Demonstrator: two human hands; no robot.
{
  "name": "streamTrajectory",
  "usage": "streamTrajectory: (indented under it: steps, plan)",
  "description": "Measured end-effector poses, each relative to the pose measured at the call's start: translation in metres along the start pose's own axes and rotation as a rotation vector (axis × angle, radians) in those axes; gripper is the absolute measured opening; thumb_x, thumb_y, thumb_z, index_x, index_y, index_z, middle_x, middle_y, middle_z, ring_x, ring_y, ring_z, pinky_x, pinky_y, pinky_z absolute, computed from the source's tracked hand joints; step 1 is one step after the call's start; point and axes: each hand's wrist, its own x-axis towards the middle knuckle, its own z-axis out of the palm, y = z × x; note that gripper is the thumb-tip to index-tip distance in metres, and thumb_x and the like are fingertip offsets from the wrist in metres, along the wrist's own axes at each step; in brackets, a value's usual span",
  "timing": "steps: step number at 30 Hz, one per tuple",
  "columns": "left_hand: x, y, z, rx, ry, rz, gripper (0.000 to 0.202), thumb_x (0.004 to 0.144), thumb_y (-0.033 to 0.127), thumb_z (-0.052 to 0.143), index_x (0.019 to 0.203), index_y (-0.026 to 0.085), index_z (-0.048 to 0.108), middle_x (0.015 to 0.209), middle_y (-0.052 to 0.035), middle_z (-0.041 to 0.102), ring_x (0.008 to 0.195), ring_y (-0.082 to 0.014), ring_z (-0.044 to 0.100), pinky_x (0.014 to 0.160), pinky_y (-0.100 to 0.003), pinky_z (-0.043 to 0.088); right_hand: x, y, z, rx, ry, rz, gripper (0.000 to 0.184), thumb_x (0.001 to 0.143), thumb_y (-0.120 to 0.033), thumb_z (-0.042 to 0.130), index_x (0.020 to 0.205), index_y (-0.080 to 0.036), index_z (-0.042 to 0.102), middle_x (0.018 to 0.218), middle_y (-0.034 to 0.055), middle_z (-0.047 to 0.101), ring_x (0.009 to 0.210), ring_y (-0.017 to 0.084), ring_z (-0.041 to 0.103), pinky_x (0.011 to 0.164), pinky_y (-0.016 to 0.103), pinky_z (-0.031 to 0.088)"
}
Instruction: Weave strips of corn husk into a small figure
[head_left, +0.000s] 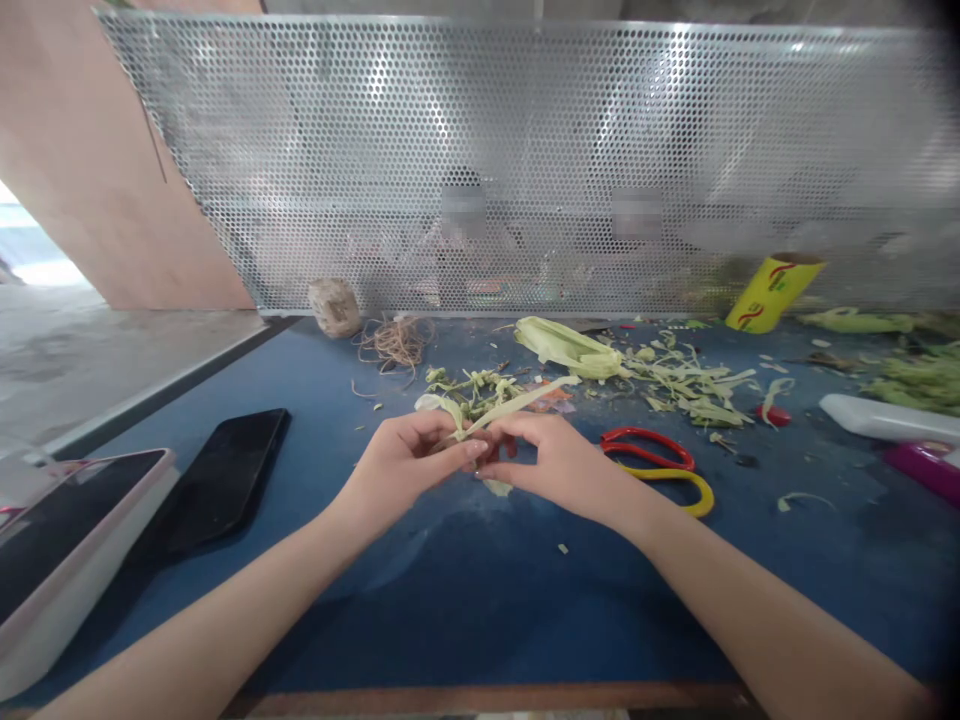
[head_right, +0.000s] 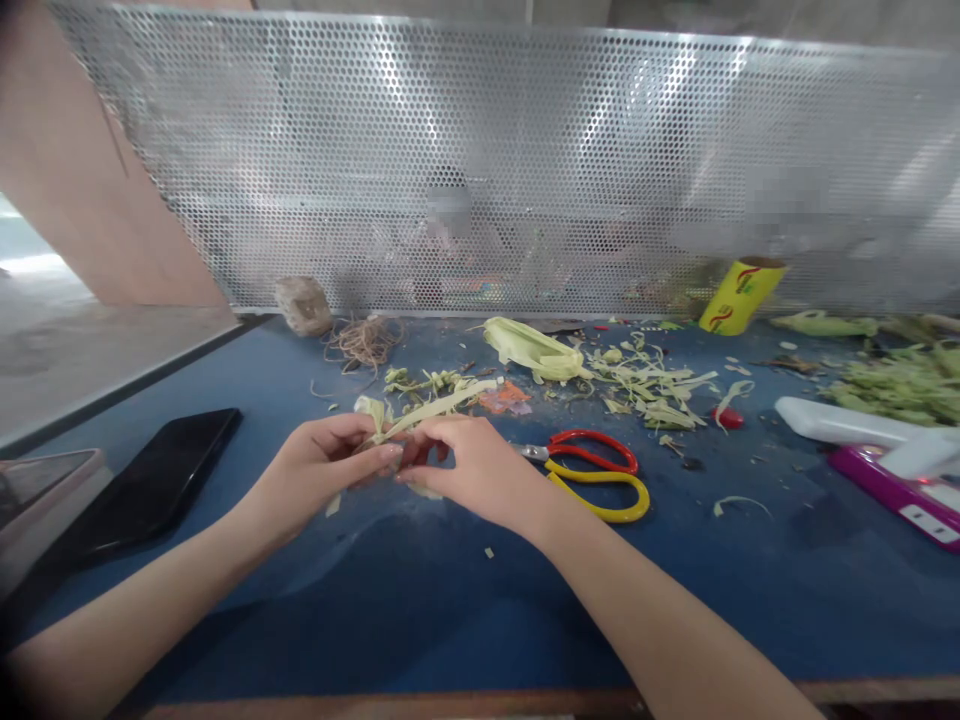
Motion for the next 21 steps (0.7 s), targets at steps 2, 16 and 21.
streamTrajectory:
  steps: [2,16,21]
  plan:
    - [0.0,0.001,-0.001,0.029,0.003,0.024,0.02,0.067,0.033,0.064,0.066,0.014,0.06,0.054,0.0033,0.052,0.045,-0.0059,0.041,0.042,-0.017,0.033,0.0,-0.001,0.0,-0.036,-0.003,-0.01,0.017,0.075,-0.033,0.058,0.085,-0.02,0.062,0.076,0.0006,0.059,0.071,0.013,0.051,0.065,0.025,0.04]
    - [0.0,0.002,-0.003,0.124,0.046,0.055,0.023,0.069,0.032,0.063,0.056,0.014,0.059,0.049,0.0029,0.053,0.045,-0.0064,0.042,0.044,-0.018,0.033,0.004,0.007,0.005,-0.153,0.051,-0.24,0.021,0.078,-0.016,0.054,0.058,-0.017,0.05,0.06,-0.0029,0.048,0.058,0.008,0.045,0.058,0.02,0.033]
    - [0.0,0.003,-0.006,0.035,0.04,0.03,0.022,0.07,0.032,0.063,0.058,0.014,0.06,0.047,0.0041,0.051,0.042,-0.0046,0.038,0.042,-0.017,0.031,0.003,0.004,0.0,-0.146,0.016,-0.149,0.022,0.08,-0.022,0.052,0.058,-0.017,0.051,0.058,-0.0035,0.047,0.056,0.008,0.043,0.055,0.02,0.032]
